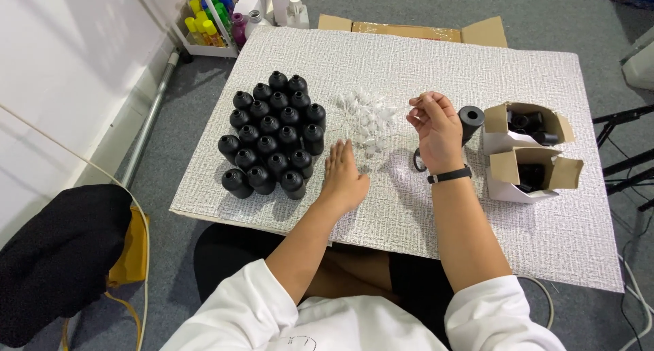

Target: Assembling black perfume bottles by inserting white nozzles and attaching black caps before placing them in a box.

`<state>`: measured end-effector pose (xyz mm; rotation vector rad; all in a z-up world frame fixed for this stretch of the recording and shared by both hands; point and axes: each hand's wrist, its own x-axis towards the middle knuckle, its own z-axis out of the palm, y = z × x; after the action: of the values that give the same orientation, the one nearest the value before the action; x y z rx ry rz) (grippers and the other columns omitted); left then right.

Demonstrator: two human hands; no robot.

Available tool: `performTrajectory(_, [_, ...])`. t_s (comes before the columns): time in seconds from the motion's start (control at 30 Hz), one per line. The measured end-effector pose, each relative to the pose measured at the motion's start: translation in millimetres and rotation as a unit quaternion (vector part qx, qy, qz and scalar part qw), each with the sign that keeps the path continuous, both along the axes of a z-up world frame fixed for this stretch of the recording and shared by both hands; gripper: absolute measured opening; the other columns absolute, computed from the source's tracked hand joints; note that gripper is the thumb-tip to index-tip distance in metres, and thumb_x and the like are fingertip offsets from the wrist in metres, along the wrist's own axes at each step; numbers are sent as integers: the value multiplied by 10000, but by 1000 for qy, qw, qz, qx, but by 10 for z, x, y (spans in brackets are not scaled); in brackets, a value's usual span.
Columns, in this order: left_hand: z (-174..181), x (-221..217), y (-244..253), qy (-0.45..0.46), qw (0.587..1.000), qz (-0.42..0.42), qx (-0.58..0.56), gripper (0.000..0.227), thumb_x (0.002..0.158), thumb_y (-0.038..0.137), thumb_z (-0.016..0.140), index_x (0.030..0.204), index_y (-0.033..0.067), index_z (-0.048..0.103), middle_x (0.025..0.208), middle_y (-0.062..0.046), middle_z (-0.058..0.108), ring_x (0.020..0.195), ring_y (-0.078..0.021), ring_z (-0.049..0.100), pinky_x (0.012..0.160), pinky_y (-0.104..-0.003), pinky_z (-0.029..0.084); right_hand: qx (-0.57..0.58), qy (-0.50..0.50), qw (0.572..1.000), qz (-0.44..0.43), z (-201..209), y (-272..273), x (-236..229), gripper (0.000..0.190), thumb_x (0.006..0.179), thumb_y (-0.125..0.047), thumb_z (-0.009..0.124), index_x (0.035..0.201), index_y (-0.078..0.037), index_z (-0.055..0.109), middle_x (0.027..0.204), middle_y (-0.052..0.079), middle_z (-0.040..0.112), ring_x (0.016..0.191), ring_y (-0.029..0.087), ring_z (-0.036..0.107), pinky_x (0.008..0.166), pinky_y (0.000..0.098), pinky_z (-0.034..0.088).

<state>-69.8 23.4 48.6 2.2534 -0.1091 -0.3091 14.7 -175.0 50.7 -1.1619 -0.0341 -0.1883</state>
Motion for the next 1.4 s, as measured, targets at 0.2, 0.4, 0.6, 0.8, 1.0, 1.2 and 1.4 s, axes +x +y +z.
performTrajectory(0.2, [-41, -72, 51, -18, 999, 27, 20, 773, 899, 107, 470, 1576, -64, 139, 1653, -333, 64, 1560, -433, -21, 1250, -532, -31, -39, -1, 999, -2, -41, 78, -39, 74, 1059, -202, 582, 1073, -131, 602, 961, 37, 709, 816, 79, 665, 844, 247, 562])
performTrajectory(0.4, [-99, -123, 116, -84, 994, 64, 34, 747, 831, 103, 494, 1540, -21, 292, 1554, -260, 338, 1488, -411, 260, 1204, -554, 197, -93, -27, 995, 7, -82, 142, -55, 70, 1064, -192, 586, 1040, -132, 613, 957, 45, 722, 800, 66, 664, 820, 218, 555])
performTrajectory(0.6, [-318, -180, 50, -252, 942, 104, -194, 384, 801, 52, 567, 1185, 38, 574, 841, -64, 523, 709, -161, 485, 608, -287, 473, -92, -33, 995, -8, -44, 155, -101, 67, 1062, -182, 577, 1033, -139, 618, 947, 35, 720, 795, 56, 659, 815, 208, 554])
performTrajectory(0.8, [52, -458, -25, -101, 993, 0, 60, 626, 946, 193, 526, 1486, -80, 361, 1573, -365, 259, 1514, -504, 126, 1205, -638, 90, -87, -32, 996, 7, -76, 118, -74, 61, 1066, -186, 573, 1059, -134, 604, 960, 39, 705, 810, 69, 652, 836, 228, 556])
performTrajectory(1.0, [24, -557, -28, -102, 945, -30, -309, 265, 971, 69, 511, 1180, 99, 671, 926, -59, 696, 863, -194, 637, 784, -322, 546, -80, -39, 996, -4, -101, 104, -60, 60, 1058, -188, 587, 1057, -132, 611, 956, 47, 715, 800, 72, 657, 822, 223, 552])
performTrajectory(1.2, [-183, -184, 25, -227, 937, 112, -242, 406, 985, 92, 536, 1379, -1, 505, 1338, -212, 553, 1319, -380, 492, 1123, -511, 384, -97, -53, 994, 18, -128, 141, -72, 58, 1059, -142, 584, 1040, -104, 624, 910, 63, 708, 783, 84, 651, 791, 212, 544])
performTrajectory(1.4, [-262, 387, -198, -203, 904, 113, -358, 407, 1013, 334, 662, 1336, 86, 644, 1280, -187, 659, 1162, -312, 667, 956, -390, 561, -180, -90, 978, 61, -190, 268, -127, 29, 1005, -64, 688, 1008, -44, 668, 886, 111, 724, 811, 123, 679, 790, 232, 540])
